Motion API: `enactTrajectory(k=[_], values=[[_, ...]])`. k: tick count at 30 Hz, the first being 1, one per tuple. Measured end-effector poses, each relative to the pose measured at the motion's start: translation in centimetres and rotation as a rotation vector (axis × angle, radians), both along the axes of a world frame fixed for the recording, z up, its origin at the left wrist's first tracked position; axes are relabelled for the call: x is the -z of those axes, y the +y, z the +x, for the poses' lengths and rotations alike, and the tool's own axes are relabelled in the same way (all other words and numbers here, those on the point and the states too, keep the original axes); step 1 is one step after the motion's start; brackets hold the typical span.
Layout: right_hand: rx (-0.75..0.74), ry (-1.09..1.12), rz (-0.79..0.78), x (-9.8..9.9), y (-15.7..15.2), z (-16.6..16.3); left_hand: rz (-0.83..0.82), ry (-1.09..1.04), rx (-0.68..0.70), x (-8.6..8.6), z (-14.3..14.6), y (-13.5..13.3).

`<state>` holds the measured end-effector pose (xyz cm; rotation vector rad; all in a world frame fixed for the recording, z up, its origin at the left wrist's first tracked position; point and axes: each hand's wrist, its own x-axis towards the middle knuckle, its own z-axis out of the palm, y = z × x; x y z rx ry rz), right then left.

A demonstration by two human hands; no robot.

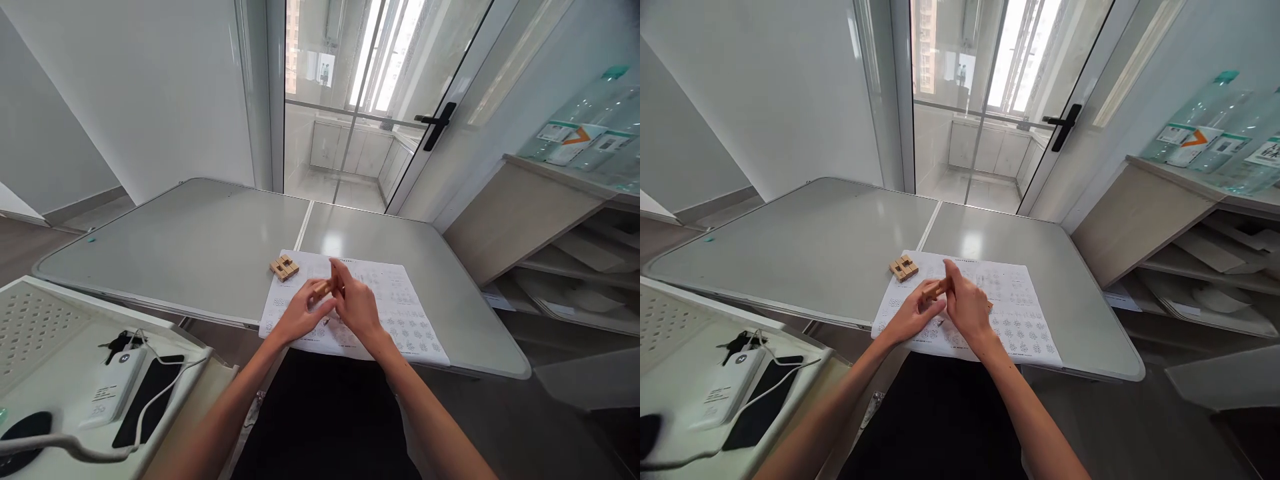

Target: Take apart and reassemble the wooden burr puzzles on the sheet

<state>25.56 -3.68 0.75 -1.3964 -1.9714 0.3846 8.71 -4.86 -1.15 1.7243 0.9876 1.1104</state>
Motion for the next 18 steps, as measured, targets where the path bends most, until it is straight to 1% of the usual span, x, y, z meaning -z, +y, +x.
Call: enactTrajectory(k=[3,7,10,13,15,18], values=[[0.006,-0.092,0.068,-0.3,0.5,-0.4,0.001,-0.042,-0.052,0.1,0.5,-0.1],[-0.018,-0.185,0.083,-0.2,0.2,-0.6,0.041,-0.069,-0.098,0.0,0.6,-0.4],[0.014,-0.194,0.098,0.2,-0.2,-0.5,0.026,-0.056,-0.087,-0.1,0.6,-0.5],[0.043,-0.22,0.123,0.4,0.0,-0.5,0.05,-0.048,-0.053,-0.1,0.8,-0.6],[0.081,-0.256,0.13,0.3,0.6,-0.3,0.07,-0.051,-0.057,-0.1,0.8,-0.7],[0.23,-0.252,0.118,-0.1,1.9,0.9,0.101,-0.034,-0.09,0.2,0.6,-0.9]])
